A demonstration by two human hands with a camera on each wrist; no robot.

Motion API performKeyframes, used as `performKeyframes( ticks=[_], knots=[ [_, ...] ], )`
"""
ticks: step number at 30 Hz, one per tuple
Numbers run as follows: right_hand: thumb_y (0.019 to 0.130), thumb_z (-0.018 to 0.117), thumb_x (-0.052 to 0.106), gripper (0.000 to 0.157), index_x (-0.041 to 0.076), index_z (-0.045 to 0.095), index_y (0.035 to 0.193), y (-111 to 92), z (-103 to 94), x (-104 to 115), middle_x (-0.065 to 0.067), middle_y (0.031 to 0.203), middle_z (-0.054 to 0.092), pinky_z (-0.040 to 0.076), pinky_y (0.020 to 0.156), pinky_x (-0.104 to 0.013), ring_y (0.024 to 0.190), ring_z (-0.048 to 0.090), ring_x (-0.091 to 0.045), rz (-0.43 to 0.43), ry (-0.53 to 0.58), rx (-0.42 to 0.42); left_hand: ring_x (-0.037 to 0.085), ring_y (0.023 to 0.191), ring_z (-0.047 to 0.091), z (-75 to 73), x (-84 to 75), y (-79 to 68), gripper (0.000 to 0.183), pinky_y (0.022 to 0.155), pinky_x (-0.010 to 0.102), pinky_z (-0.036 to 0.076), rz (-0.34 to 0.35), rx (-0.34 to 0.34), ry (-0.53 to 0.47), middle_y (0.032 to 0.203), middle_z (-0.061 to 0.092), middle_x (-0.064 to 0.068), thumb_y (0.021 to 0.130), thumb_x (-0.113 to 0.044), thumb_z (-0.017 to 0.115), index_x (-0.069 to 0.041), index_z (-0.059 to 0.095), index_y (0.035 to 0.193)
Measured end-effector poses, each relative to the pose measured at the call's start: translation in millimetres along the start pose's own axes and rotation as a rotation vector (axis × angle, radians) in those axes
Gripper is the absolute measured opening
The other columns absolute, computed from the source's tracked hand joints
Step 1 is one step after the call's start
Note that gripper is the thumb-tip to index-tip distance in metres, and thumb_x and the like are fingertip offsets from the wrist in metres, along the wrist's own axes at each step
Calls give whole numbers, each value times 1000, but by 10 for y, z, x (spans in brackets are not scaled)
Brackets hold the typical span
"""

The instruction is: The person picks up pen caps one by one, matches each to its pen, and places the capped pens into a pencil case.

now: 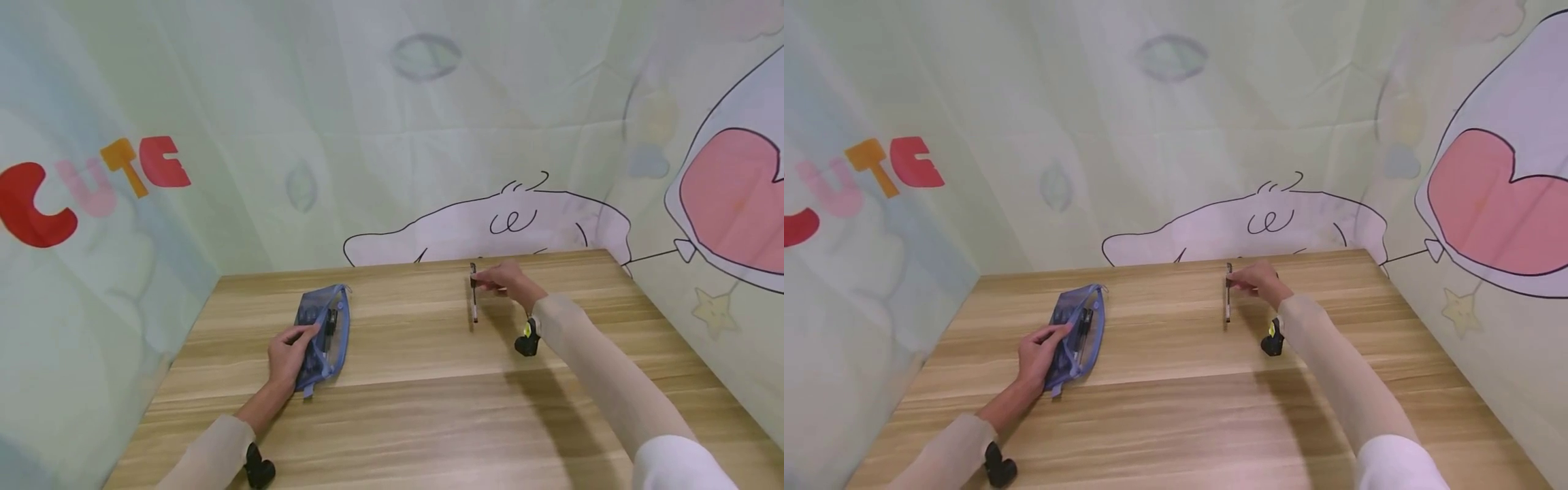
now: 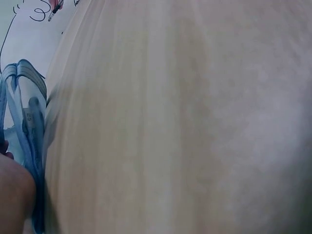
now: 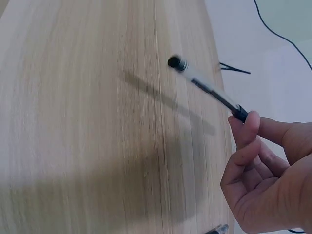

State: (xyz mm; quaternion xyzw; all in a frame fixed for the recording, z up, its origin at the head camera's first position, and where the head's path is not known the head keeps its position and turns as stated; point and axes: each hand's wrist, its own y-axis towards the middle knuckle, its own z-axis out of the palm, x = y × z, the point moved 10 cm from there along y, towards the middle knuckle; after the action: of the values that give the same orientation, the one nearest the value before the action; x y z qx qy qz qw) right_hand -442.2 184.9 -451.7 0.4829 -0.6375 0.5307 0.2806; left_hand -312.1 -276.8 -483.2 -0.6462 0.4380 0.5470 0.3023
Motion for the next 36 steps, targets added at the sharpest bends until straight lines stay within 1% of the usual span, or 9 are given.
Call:
performKeyframes(
  ticks=[2, 6, 9, 14, 20, 24, 28, 30, 36],
  knots=[
    [96, 72, 14, 11, 4, 72, 91, 11, 46, -7, 7, 57, 68, 43, 53, -15, 51, 59, -1, 7, 30, 22, -5, 81, 62, 5, -1, 0, 29, 77, 10, 47, 0, 5, -2, 72, 66, -33, 89, -22, 80, 2, 78, 105],
    [96, 72, 13, 17, 8, 73, 80, 51, 177, -36, 6, 58, 70, 45, 53, -15, 52, 62, -2, 15, 77, 67, -5, 82, 62, 10, 3, -5, 30, 77, 10, 48, 0, 12, -6, 74, 67, -32, 90, -24, 80, 1, 79, 105],
    [97, 71, 14, 15, 8, 73, 84, 60, 323, -22, 5, 62, 71, 46, 56, -16, 55, 64, -3, 12, 79, 99, -5, 82, 62, 3, 10, -10, 30, 78, 10, 48, -4, 9, -2, 75, 67, -31, 90, -24, 80, 1, 79, 105],
    [100, 67, 14, 11, 6, 71, 92, 48, 682, 93, 7, 64, 71, 45, 55, -14, 57, 62, -1, -19, 86, 183, -5, 82, 62, -9, 13, -8, 30, 77, 10, 47, -7, 1, 3, 77, 68, -30, 90, -25, 80, 0, 79, 105],
    [100, 65, 11, 11, 6, 69, 92, 51, 1163, 205, 7, 64, 70, 43, 52, -12, 55, 61, 1, -45, 139, 262, -5, 82, 62, 3, 2, -6, 29, 77, 10, 47, 6, 6, 6, 73, 66, -32, 89, -24, 80, 1, 79, 105],
    [99, 67, 10, 12, 0, 73, 99, 48, 1457, 247, 5, 65, 70, 44, 52, -13, 55, 62, -1, -57, 177, 286, -5, 82, 62, -9, -4, -4, 29, 78, 11, 47, 1, 5, 11, 73, 66, -32, 89, -24, 80, 1, 79, 105],
    [99, 68, 11, 22, -5, 72, 113, 46, 1697, 284, 3, 69, 72, 46, 54, -14, 57, 63, -2, -86, 203, 296, -4, 82, 61, -20, 2, -7, 30, 77, 12, 46, -6, -2, 17, 72, 65, -32, 89, -25, 81, 1, 79, 104],
    [98, 68, 12, 26, -7, 71, 117, 45, 1802, 309, 3, 71, 72, 46, 55, -14, 58, 64, -2, -96, 226, 293, -3, 82, 61, -17, -9, 0, 29, 76, 12, 47, 5, -1, 7, 72, 66, -32, 89, -24, 81, 2, 79, 103],
    [97, 70, 11, 29, -9, 71, 117, -2, 2105, 360, 2, 67, 71, 44, 53, -14, 55, 62, -2, -106, 300, 246, -2, 80, 62, -28, 4, -2, 30, 75, 12, 48, 12, 5, -6, 73, 66, -30, 88, -24, 82, 2, 79, 102]
  ],
)
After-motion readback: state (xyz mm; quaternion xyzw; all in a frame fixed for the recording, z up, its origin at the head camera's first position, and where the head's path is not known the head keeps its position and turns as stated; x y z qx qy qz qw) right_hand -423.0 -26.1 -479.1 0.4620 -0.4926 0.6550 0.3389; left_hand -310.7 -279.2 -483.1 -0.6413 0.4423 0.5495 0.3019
